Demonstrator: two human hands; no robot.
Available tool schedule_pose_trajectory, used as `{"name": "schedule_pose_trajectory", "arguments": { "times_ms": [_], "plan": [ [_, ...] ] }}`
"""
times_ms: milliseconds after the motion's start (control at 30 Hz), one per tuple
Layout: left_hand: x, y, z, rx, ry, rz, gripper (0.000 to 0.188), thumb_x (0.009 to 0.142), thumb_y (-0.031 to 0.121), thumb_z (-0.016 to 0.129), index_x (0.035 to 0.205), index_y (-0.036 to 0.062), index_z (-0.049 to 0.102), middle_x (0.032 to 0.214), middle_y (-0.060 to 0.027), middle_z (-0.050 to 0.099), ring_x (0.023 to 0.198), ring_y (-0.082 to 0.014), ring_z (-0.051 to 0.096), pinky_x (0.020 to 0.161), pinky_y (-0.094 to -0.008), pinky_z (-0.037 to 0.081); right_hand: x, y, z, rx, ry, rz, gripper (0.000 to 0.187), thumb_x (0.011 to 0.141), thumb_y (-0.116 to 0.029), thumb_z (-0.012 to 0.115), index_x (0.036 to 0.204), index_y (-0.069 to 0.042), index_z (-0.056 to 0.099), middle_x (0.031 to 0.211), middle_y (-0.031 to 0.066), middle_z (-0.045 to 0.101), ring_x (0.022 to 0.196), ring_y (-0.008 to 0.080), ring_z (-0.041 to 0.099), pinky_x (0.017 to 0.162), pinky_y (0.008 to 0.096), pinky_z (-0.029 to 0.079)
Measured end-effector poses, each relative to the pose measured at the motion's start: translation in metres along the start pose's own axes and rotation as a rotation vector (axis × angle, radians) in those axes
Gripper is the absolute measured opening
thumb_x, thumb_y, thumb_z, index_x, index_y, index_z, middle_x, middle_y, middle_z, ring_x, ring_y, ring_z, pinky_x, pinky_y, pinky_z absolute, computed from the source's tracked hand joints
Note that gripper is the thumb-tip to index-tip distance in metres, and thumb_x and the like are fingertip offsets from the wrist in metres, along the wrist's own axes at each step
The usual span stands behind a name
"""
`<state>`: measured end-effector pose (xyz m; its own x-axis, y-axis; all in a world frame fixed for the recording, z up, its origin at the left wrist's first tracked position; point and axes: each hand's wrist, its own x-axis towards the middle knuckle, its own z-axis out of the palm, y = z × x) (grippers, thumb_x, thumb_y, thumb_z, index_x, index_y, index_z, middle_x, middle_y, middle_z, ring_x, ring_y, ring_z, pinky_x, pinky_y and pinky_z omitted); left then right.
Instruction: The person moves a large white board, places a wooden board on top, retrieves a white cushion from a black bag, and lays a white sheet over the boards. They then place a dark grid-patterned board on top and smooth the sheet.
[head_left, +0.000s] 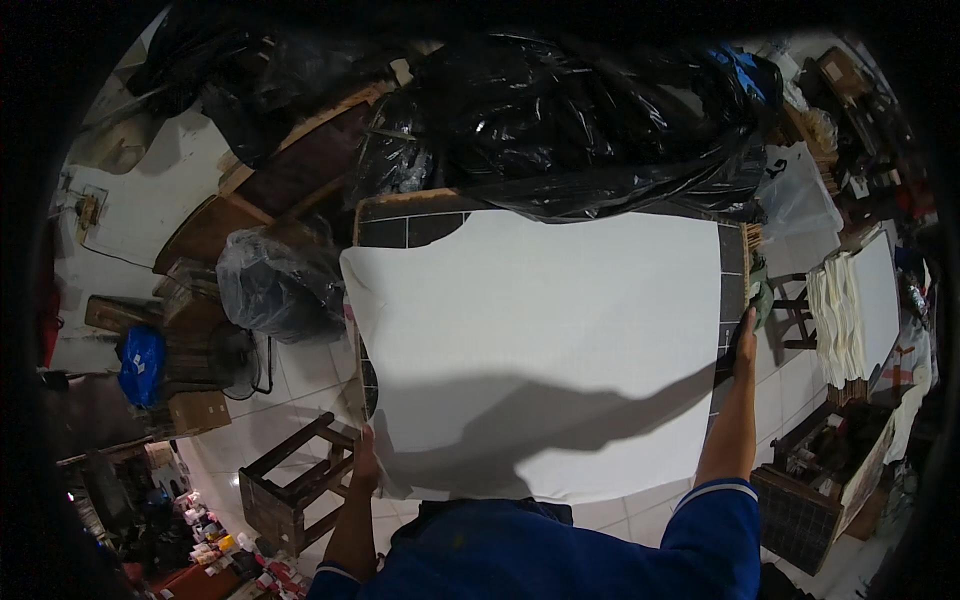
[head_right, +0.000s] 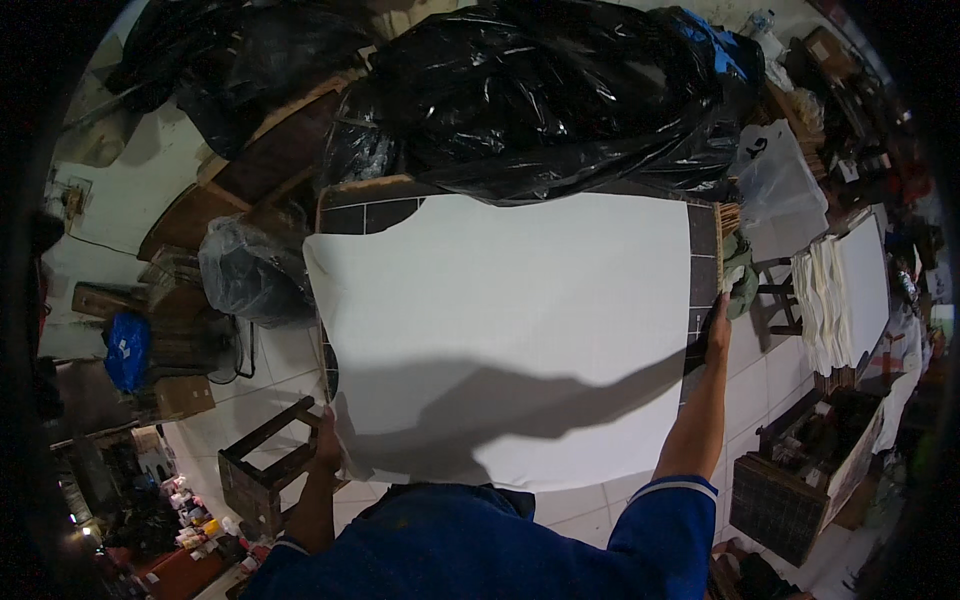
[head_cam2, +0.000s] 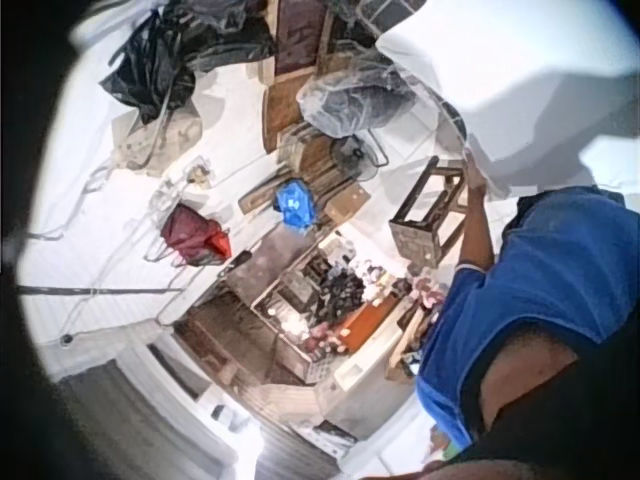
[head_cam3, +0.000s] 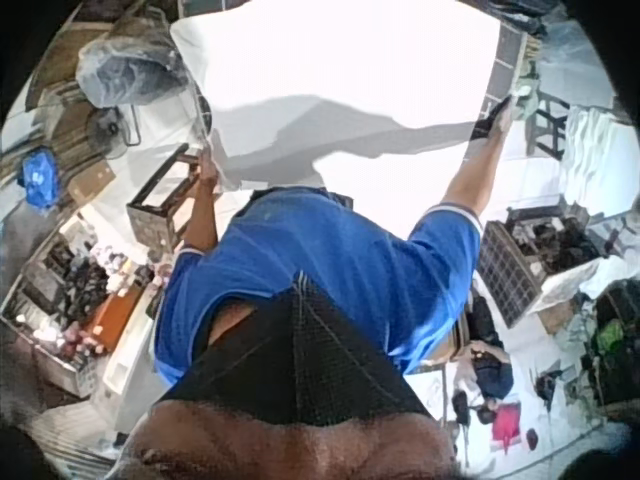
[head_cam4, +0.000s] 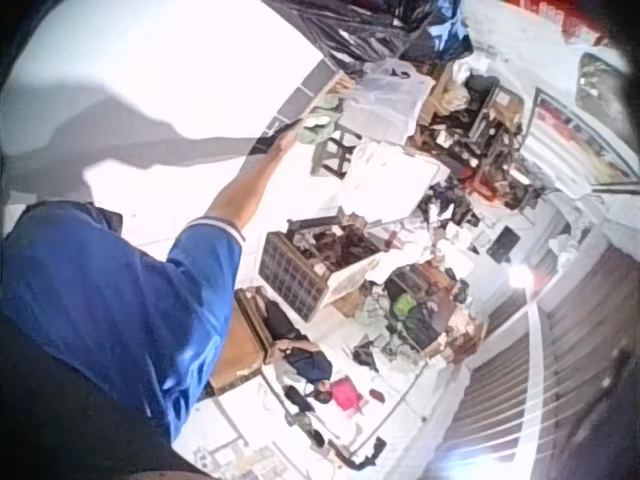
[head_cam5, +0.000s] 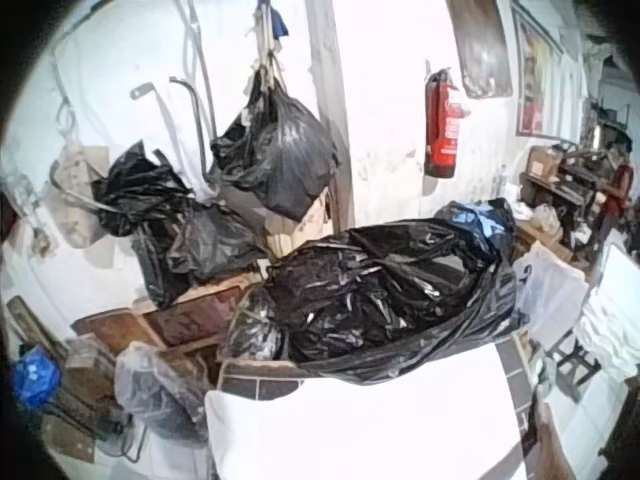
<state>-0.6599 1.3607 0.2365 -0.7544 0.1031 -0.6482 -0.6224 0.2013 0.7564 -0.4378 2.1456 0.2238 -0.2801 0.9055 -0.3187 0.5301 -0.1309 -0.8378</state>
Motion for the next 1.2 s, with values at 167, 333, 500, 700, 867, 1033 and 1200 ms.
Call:
{"name": "schedule_pose_trajectory", "arguments": {
  "times_ms": [167,333,500,700,867,1033,1200],
  "plan": [
    [-0.043,0.019,-0.002,0.148,0.184,-0.108,0.08,0.098,0.062,0.044,0.139,-0.0064,0.044,0.133,-0.0184,0.052,0.118,-0.0257,0.054,0.099,-0.0391,0.046,-0.036,-0.006,-0.022,-0.261,0.069,0.176,0.101,0.085,-0.083,0.039,0.095,0.014,0.068,0.07,0.0085,0.057,0.068,0.02,0.049,0.064,0.0365,0.041],
    [-0.066,-0.011,-0.046,-0.002,0.044,-0.084,0.077,0.099,0.059,0.043,0.136,-0.0083,0.045,0.128,-0.018,0.057,0.115,-0.025,0.056,0.097,-0.039,0.046,-0.09,-0.001,-0.023,-0.247,0.069,0.108,0.101,0.086,-0.083,0.034,0.098,0.011,0.068,0.061,0.0048,0.046,0.06,0.0177,0.039,0.055,0.0351,0.033],
    [-0.107,-0.071,-0.103,0.009,0.007,0.175,0.069,0.1,0.055,0.045,0.129,-0.0067,0.053,0.121,-0.0147,0.061,0.109,-0.0233,0.058,0.094,-0.0371,0.046,-0.177,-0.012,-0.032,-0.297,0.023,-0.02,0.094,0.095,-0.073,0.03,0.135,0.009,0.049,0.115,0.0217,0.06,0.106,0.0296,0.055,0.094,0.0378,0.041],
    [-0.166,-0.172,-0.225,-0.099,0.027,0.156,0.061,0.098,0.052,0.052,0.127,-0.0012,0.058,0.118,-0.0102,0.063,0.107,-0.0197,0.057,0.091,-0.0377,0.047,-0.294,-0.002,-0.012,-0.164,-0.051,-0.255,0.083,0.098,-0.067,0.032,0.152,-0.004,0.031,0.154,0.0148,0.038,0.141,0.0306,0.035,0.116,0.0394,0.025],
    [-0.295,-0.271,-0.361,-0.208,0.129,0.454,0.078,0.092,0.059,0.057,0.137,-0.0039,0.047,0.132,-0.0181,0.056,0.122,-0.0285,0.052,0.103,-0.0401,0.04,-0.474,0.006,0.007,0.26,-0.295,-0.259,0.102,0.086,-0.082,0.038,0.148,-0.001,0.038,0.147,0.0157,0.046,0.132,0.0328,0.046,0.109,0.0451,0.037],
    [-0.34,-0.313,-0.377,-0.401,0.18,0.487,0.062,0.096,0.057,0.054,0.128,0.0038,0.059,0.12,-0.0128,0.063,0.113,-0.0235,0.056,0.099,-0.0385,0.043,-0.588,-0.019,0.064,0.126,-0.422,-0.352,0.102,0.086,-0.082,0.038,0.148,-0.001,0.038,0.147,0.0157,0.046,0.132,0.0327,0.046,0.109,0.0451,0.037],
    [-0.377,-0.344,-0.377,-0.399,0.418,0.504,0.074,0.09,0.068,0.051,0.128,0.0041,0.06,0.123,-0.0182,0.063,0.116,-0.0288,0.057,0.099,-0.0403,0.043,-0.679,-0.066,0.157,-0.048,-0.6,-0.433,0.102,0.086,-0.082,0.038,0.148,-0.001,0.039,0.146,0.0157,0.047,0.131,0.0326,0.046,0.109,0.045,0.037]
  ]
}}
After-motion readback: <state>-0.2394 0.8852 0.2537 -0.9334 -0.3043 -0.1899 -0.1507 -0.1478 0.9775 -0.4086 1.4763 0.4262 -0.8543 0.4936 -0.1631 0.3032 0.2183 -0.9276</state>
